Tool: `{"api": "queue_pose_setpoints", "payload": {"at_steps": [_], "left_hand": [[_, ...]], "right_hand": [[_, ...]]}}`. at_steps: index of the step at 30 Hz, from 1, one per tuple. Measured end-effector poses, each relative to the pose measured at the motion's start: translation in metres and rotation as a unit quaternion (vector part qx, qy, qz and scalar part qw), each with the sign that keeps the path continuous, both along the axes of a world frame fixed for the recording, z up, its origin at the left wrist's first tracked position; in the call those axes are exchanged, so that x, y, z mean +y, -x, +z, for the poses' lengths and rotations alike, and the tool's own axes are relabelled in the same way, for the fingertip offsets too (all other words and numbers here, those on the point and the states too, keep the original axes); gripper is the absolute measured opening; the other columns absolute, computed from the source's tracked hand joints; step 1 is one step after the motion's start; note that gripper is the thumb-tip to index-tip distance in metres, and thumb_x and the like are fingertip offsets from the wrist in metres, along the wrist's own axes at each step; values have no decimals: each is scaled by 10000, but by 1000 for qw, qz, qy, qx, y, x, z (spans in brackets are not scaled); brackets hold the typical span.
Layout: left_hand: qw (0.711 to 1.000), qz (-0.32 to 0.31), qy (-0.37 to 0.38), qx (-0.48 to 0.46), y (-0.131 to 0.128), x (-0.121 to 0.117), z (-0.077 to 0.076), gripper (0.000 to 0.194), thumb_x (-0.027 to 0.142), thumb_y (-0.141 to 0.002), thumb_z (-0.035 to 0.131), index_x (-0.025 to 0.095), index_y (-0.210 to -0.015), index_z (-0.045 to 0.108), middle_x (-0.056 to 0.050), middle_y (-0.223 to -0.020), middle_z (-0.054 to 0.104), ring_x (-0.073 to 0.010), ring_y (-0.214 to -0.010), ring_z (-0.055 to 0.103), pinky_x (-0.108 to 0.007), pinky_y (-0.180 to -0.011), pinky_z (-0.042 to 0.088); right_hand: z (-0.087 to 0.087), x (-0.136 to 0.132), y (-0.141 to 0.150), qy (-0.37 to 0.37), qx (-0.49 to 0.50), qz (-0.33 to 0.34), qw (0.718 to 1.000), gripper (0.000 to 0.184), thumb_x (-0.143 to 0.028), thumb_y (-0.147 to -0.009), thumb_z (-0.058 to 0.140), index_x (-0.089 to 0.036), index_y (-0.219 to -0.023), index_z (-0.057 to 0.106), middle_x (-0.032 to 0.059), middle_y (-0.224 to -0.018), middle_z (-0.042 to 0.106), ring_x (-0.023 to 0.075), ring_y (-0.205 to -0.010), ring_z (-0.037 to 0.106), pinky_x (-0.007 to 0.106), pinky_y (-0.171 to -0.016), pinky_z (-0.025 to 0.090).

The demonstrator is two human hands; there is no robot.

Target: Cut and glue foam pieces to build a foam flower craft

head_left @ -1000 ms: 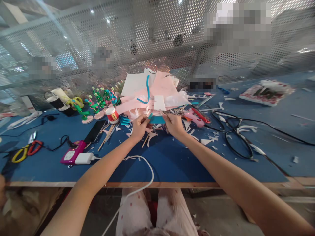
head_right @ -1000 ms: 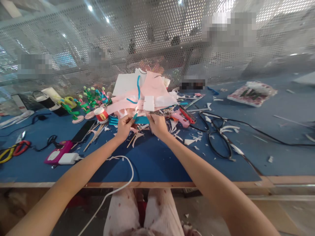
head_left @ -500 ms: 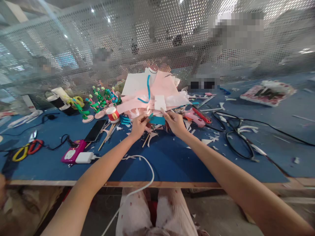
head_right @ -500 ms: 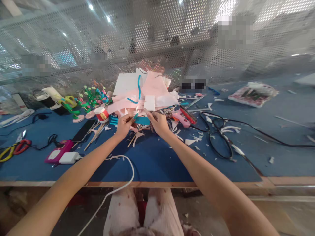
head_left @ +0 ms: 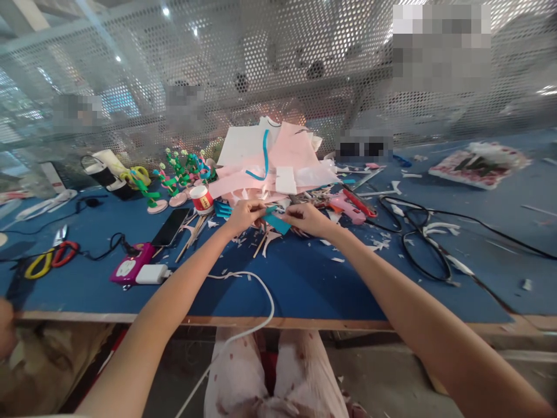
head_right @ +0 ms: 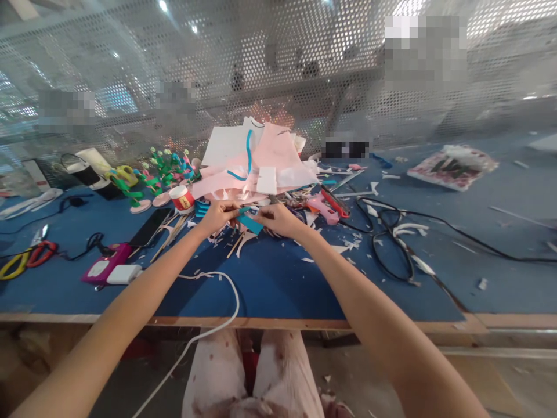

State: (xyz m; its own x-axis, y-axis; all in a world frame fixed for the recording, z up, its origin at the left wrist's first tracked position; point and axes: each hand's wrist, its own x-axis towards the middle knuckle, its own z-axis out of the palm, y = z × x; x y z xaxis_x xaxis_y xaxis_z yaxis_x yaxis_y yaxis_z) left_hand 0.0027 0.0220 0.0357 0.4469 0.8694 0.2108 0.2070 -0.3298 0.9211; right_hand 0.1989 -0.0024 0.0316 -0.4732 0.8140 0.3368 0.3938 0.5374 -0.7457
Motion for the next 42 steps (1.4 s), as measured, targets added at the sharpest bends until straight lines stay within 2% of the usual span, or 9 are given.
{"api": "queue_pose_setpoints", "payload": {"at_steps": [8,17,20,23,29,33,35,38,42], "left_hand": [[1000,-20,6,-14,0,1,-4,323,434,-670,685,128,-645,585,21,-475,594,-85,-400,550,-182,-417,426],[978,33,107,-177,-14,-9,-4,375,428,-574,746,136,-731,572,46,-549,598,-94,-446,570,-227,-489,496],[972,42,135,-186,-21,-14,-7,386,429,-570,749,139,-726,548,48,-543,593,-90,-461,568,-225,-503,497],[977,42,142,-154,-26,-19,-10,347,433,-637,707,146,-723,532,53,-529,570,-91,-464,562,-229,-510,495],[996,54,37,-56,-31,-26,-20,375,543,-783,511,172,-728,508,37,-540,549,-118,-482,548,-250,-508,467],[988,119,-100,2,-34,-29,-24,363,492,-869,388,180,-721,502,-5,-606,571,-147,-615,562,-261,-598,445],[979,149,-140,20,-35,-31,-25,338,456,-887,367,185,-739,503,-8,-606,560,-156,-640,554,-267,-617,432],[974,168,-153,23,-37,-34,-26,343,452,-901,332,189,-758,500,-6,-605,547,-154,-616,541,-270,-608,419],[982,141,-128,19,-36,-35,-29,367,497,-893,326,191,-767,487,10,-581,522,-133,-526,516,-259,-545,399]], "right_hand": [[2,-3,2,28,-3,15,999,390,-505,-745,533,-184,-531,476,-36,-436,414,83,-419,373,238,-427,281],[-5,-1,7,-12,56,-54,997,415,-532,-752,495,-193,-519,437,-19,-433,451,95,-417,417,243,-441,316],[-7,0,7,-14,76,-81,994,391,-515,-756,495,-191,-542,448,-12,-458,475,102,-430,442,245,-449,338],[-7,-1,7,-8,85,-98,992,342,-483,-752,512,-191,-580,464,-13,-463,489,112,-429,464,245,-445,349],[-9,-4,11,-59,65,-142,986,323,-421,-784,490,-195,-555,455,-8,-447,503,110,-429,454,243,-467,340],[-13,-9,19,-78,79,-174,979,347,-430,-807,460,-203,-546,426,-6,-451,482,116,-438,454,250,-479,342],[-15,-11,22,-92,85,-188,974,345,-429,-811,454,-206,-550,415,-5,-463,472,118,-454,450,253,-485,339],[-17,-14,26,-103,88,-207,969,333,-409,-820,450,-210,-558,397,-12,-457,451,115,-451,419,254,-482,326],[-16,-17,29,-99,95,-215,967,319,-381,-825,441,-214,-560,379,-17,-452,440,111,-442,407,252,-476,316]]}}
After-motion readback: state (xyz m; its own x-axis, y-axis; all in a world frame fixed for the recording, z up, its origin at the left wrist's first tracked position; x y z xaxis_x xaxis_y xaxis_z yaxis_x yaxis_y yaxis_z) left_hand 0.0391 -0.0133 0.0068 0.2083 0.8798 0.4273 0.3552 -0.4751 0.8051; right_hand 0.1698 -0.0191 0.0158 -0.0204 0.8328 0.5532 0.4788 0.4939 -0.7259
